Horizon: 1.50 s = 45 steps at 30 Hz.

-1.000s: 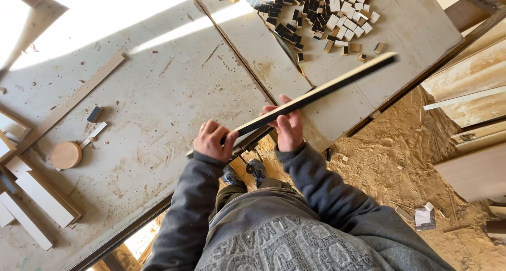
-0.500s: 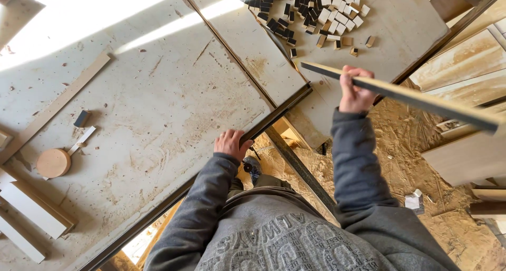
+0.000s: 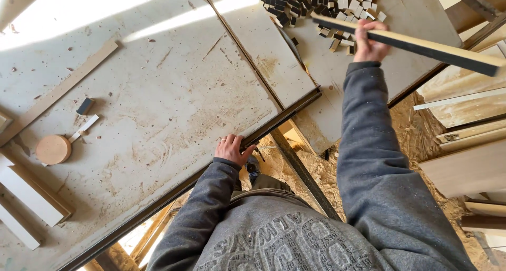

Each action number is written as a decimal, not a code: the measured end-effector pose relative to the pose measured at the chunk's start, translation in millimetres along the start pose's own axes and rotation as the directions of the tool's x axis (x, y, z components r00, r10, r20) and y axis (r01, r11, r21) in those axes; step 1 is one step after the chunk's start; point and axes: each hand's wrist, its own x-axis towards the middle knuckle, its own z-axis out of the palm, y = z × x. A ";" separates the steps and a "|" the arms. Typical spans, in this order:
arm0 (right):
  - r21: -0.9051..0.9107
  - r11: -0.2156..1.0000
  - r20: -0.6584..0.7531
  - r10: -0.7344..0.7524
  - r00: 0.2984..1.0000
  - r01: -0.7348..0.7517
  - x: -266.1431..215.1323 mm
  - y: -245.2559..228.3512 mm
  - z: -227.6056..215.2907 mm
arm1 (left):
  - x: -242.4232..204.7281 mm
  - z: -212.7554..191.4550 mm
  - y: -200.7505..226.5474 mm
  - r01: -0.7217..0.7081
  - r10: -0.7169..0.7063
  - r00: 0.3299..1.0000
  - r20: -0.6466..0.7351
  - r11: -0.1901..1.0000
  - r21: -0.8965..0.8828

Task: Using a table saw to cut small wooden blocks from longer strips of wood.

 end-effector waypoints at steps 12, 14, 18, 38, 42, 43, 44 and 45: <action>-0.168 0.971 0.089 0.189 0.978 -0.173 -0.9 -118.1 -10.2 | 0.0 4.4 -3.2 0.014 -0.014 0.999 0.036 1.000 0.024; -0.168 0.961 0.088 0.235 0.968 -0.218 2.6 -99.0 -1.9 | -0.6 4.0 -2.5 0.010 -0.011 1.000 0.021 1.000 0.024; -0.112 0.955 0.027 0.280 0.960 -0.275 13.3 -53.2 44.4 | -1.5 5.5 -3.7 0.013 -0.015 0.999 0.037 0.999 0.044; 0.046 0.995 0.256 0.078 0.963 -0.093 41.8 -44.5 108.0 | -3.5 6.8 -4.7 -0.006 0.006 1.000 -0.013 1.000 0.014; 0.003 0.988 0.260 0.150 0.954 -0.156 57.4 23.3 120.8 | -3.9 8.0 -6.1 0.019 -0.020 1.000 0.023 1.000 0.005; 0.005 0.988 0.262 0.151 0.953 -0.157 66.6 30.6 113.0 | -3.2 6.9 -5.7 0.022 -0.023 0.999 0.022 1.000 0.006; -0.063 0.982 0.162 0.184 0.970 -0.176 75.3 38.0 106.0 | -3.4 6.2 -5.0 0.009 -0.009 1.000 -0.003 1.000 0.005; -0.128 0.971 0.058 0.209 0.976 -0.201 83.9 45.4 99.1 | -3.8 5.5 -4.5 -0.005 0.005 1.000 -0.027 1.000 0.003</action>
